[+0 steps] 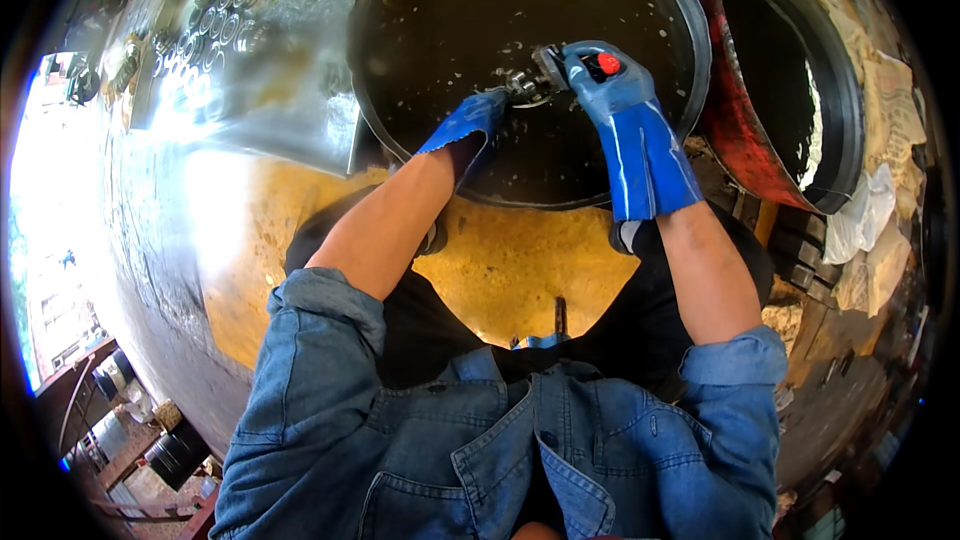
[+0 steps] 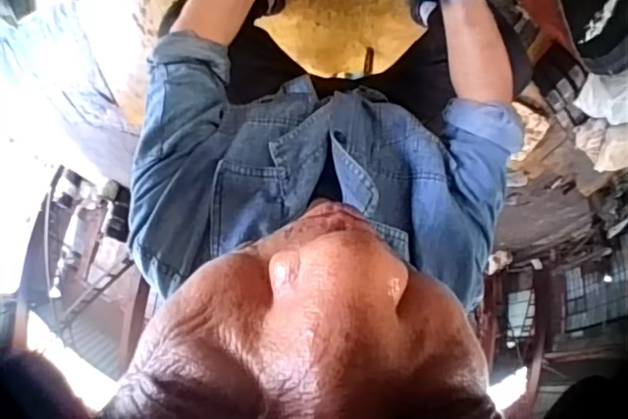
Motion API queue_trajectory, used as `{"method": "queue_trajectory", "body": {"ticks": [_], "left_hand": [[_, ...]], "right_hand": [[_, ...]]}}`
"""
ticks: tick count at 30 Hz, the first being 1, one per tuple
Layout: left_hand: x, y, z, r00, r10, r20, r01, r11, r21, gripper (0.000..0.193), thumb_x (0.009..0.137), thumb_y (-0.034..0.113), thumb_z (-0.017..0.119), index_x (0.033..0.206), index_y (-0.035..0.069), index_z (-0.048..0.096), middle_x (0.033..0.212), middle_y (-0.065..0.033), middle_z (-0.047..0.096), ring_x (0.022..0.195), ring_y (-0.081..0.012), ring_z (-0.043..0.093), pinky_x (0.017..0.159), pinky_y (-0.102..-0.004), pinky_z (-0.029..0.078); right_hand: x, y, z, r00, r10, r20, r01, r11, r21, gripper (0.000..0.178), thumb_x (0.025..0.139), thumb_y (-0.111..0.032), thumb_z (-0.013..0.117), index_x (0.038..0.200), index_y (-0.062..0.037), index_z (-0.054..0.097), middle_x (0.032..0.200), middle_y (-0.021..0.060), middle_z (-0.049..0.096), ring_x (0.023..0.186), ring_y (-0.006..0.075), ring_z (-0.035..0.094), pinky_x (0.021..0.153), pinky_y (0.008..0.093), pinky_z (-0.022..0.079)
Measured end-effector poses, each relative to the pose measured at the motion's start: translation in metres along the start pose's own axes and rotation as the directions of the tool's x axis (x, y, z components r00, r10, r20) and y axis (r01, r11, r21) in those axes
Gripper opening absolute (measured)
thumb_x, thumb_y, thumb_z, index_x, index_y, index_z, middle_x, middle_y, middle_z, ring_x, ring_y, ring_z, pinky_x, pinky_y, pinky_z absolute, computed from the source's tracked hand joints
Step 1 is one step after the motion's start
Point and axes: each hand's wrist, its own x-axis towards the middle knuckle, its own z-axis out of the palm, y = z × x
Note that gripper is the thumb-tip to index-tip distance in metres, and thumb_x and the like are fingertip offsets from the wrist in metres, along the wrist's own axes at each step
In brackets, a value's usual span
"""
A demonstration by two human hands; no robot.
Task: The person repeatedly dips a metal bearing into a bucket of dark liquid, scrubs it with gloved hands, and uses a small red-handled tool to scrape residue. The person then places the cleaned bearing onto a metal tray with other bearings.
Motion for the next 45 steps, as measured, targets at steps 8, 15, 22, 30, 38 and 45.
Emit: {"method": "queue_trajectory", "body": {"ticks": [8, 15, 22, 30, 38, 45], "left_hand": [[-0.001, -0.002, -0.003, 0.998, 0.054, 0.023, -0.056, 0.992, 0.117, 0.024, 0.102, 0.022, 0.051, 0.108, 0.007, 0.069, 0.097, -0.0140, 0.070, 0.087, -0.0231, 0.065, 0.074, -0.0340, 0.051], [-0.003, -0.002, -0.005, 0.995, 0.090, 0.039, -0.095, 0.978, 0.185, 0.024, 0.101, 0.021, 0.051, 0.108, 0.007, 0.069, 0.097, -0.0153, 0.070, 0.088, -0.0246, 0.066, 0.074, -0.0349, 0.051], [-0.002, 0.000, -0.003, 0.990, 0.129, 0.052, -0.138, 0.962, 0.236, 0.024, 0.101, 0.021, 0.052, 0.108, 0.006, 0.069, 0.097, -0.0166, 0.071, 0.088, -0.0261, 0.067, 0.075, -0.0359, 0.051], [-0.007, -0.004, -0.005, 0.975, 0.204, 0.091, -0.223, 0.915, 0.337, 0.024, 0.100, 0.020, 0.052, 0.108, 0.005, 0.069, 0.098, -0.0181, 0.071, 0.090, -0.0277, 0.068, 0.075, -0.0371, 0.052], [-0.015, -0.007, -0.006, 0.937, 0.311, 0.156, -0.348, 0.814, 0.466, 0.024, 0.100, 0.020, 0.053, 0.107, 0.005, 0.070, 0.098, -0.0196, 0.072, 0.091, -0.0294, 0.069, 0.076, -0.0382, 0.052], [-0.017, -0.015, -0.005, 0.915, 0.364, 0.177, -0.402, 0.769, 0.496, 0.024, 0.098, 0.018, 0.053, 0.108, 0.004, 0.070, 0.100, -0.0217, 0.071, 0.093, -0.0319, 0.070, 0.077, -0.0397, 0.052]], "right_hand": [[-0.023, -0.010, 0.018, 0.985, -0.164, 0.059, 0.167, 0.984, -0.057, 0.017, 0.086, -0.016, 0.076, 0.102, -0.0130, 0.076, 0.104, 0.0083, 0.075, 0.095, 0.0264, 0.073, 0.088, 0.0333, 0.057], [-0.017, -0.009, 0.017, 0.976, -0.216, 0.042, 0.217, 0.976, -0.017, 0.016, 0.089, -0.023, 0.075, 0.101, -0.0129, 0.076, 0.101, 0.0094, 0.075, 0.092, 0.0303, 0.072, 0.085, 0.0336, 0.057], [0.002, 0.021, 0.009, 1.000, 0.001, -0.014, 0.000, 0.999, 0.051, 0.017, 0.090, -0.020, 0.074, 0.104, -0.0127, 0.076, 0.098, 0.0088, 0.076, 0.087, 0.0205, 0.073, 0.084, 0.0304, 0.056], [-0.032, -0.011, 0.026, 0.972, -0.229, 0.051, 0.225, 0.972, 0.063, 0.017, 0.087, -0.016, 0.076, 0.102, -0.0103, 0.075, 0.098, 0.0100, 0.076, 0.089, 0.0238, 0.073, 0.086, 0.0315, 0.057], [0.001, 0.024, 0.008, 0.997, -0.073, -0.028, 0.076, 0.992, 0.098, 0.017, 0.090, -0.022, 0.076, 0.103, -0.0106, 0.076, 0.094, 0.0093, 0.075, 0.082, 0.0167, 0.071, 0.084, 0.0281, 0.055], [-0.023, 0.010, 0.023, 0.960, -0.277, -0.031, 0.266, 0.945, -0.188, 0.016, 0.084, -0.020, 0.075, 0.100, -0.0150, 0.076, 0.104, 0.0084, 0.075, 0.096, 0.0293, 0.072, 0.086, 0.0363, 0.058]]}}
